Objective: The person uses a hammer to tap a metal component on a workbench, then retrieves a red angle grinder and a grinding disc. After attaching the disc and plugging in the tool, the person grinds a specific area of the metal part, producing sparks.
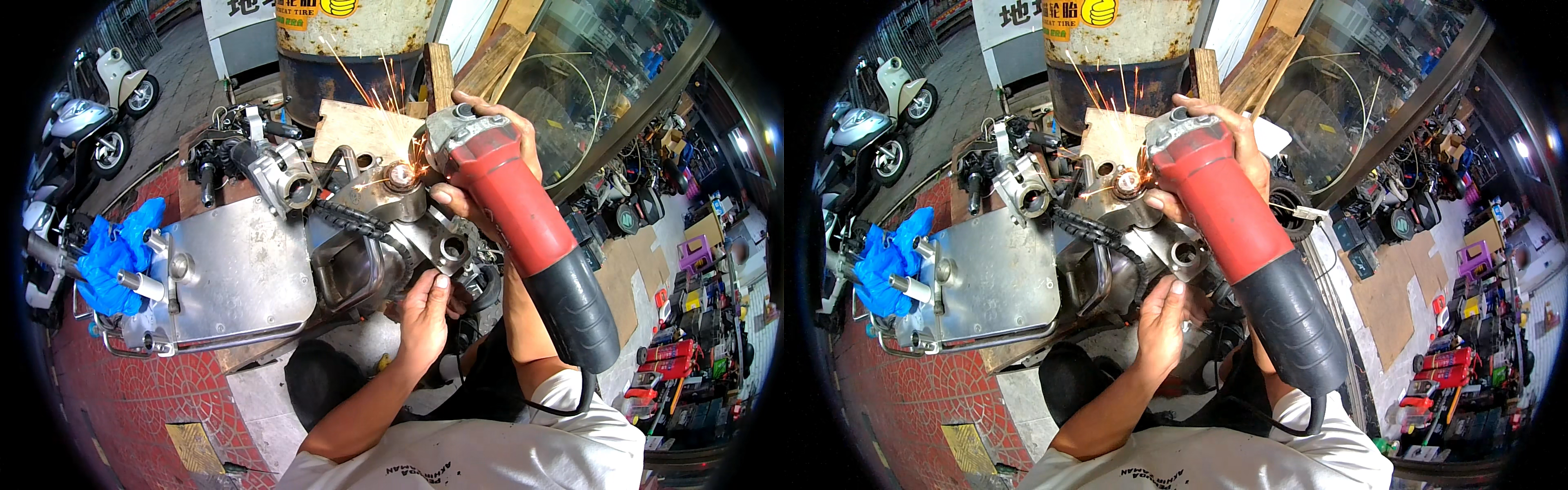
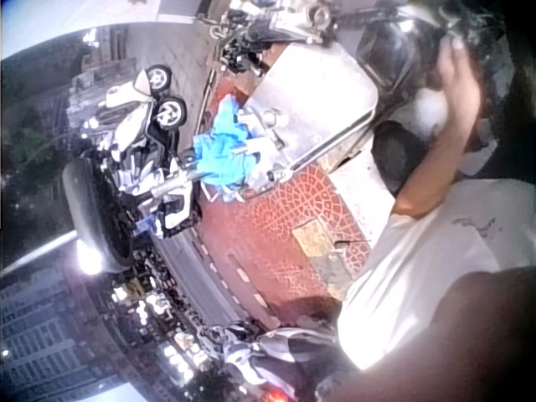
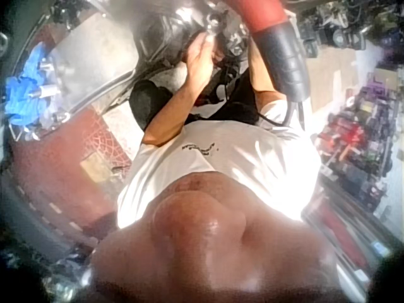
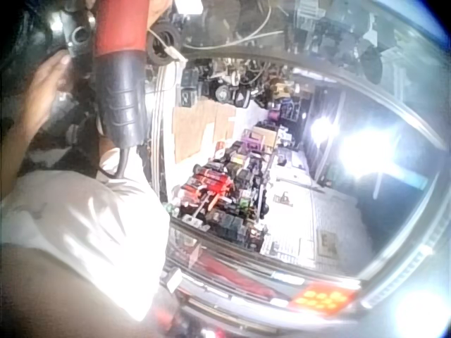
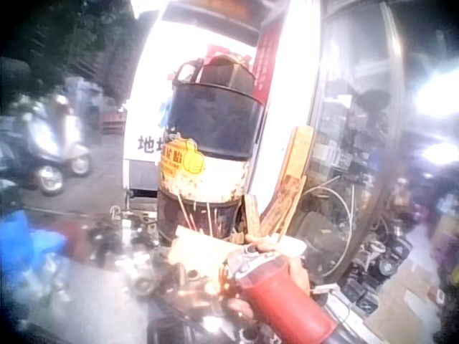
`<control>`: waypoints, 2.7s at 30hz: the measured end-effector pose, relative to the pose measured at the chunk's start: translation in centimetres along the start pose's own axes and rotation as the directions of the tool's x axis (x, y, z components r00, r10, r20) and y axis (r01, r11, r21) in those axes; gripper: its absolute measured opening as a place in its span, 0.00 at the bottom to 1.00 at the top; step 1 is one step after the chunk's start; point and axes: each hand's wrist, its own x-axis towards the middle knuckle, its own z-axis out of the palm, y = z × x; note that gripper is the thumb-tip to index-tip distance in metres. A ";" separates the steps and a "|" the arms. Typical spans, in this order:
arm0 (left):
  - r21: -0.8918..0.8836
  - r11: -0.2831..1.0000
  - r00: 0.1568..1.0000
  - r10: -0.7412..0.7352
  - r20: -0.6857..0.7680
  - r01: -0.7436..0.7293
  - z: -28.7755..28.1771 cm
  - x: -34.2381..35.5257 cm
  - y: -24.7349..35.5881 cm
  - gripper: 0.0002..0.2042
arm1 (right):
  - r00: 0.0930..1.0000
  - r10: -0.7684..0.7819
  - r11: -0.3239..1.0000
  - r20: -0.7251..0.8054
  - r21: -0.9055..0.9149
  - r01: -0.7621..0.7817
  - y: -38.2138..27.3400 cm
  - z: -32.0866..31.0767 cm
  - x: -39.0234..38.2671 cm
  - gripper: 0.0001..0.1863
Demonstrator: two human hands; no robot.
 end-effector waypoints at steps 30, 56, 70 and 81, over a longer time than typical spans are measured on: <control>-0.118 0.993 1.000 0.016 0.001 -0.016 2.9 2.7 -0.8 0.17 | 0.995 -0.020 0.996 -0.103 -0.085 0.011 -1.5 0.8 -1.0 0.52; -0.314 0.903 0.928 -0.189 0.322 0.293 0.9 3.7 1.2 0.17 | 0.944 -0.062 0.906 -0.324 -0.415 -0.083 -5.6 2.2 -2.1 0.55; -0.337 0.848 0.911 -0.362 0.197 0.409 1.6 3.2 2.5 0.12 | 0.987 0.073 0.864 -0.144 -0.485 -0.135 -5.6 1.1 -2.8 0.60; -0.307 0.855 0.907 -0.371 0.201 0.418 1.0 3.4 2.1 0.10 | 0.974 0.133 0.927 -0.185 -0.323 -0.188 -5.3 2.0 -2.4 0.58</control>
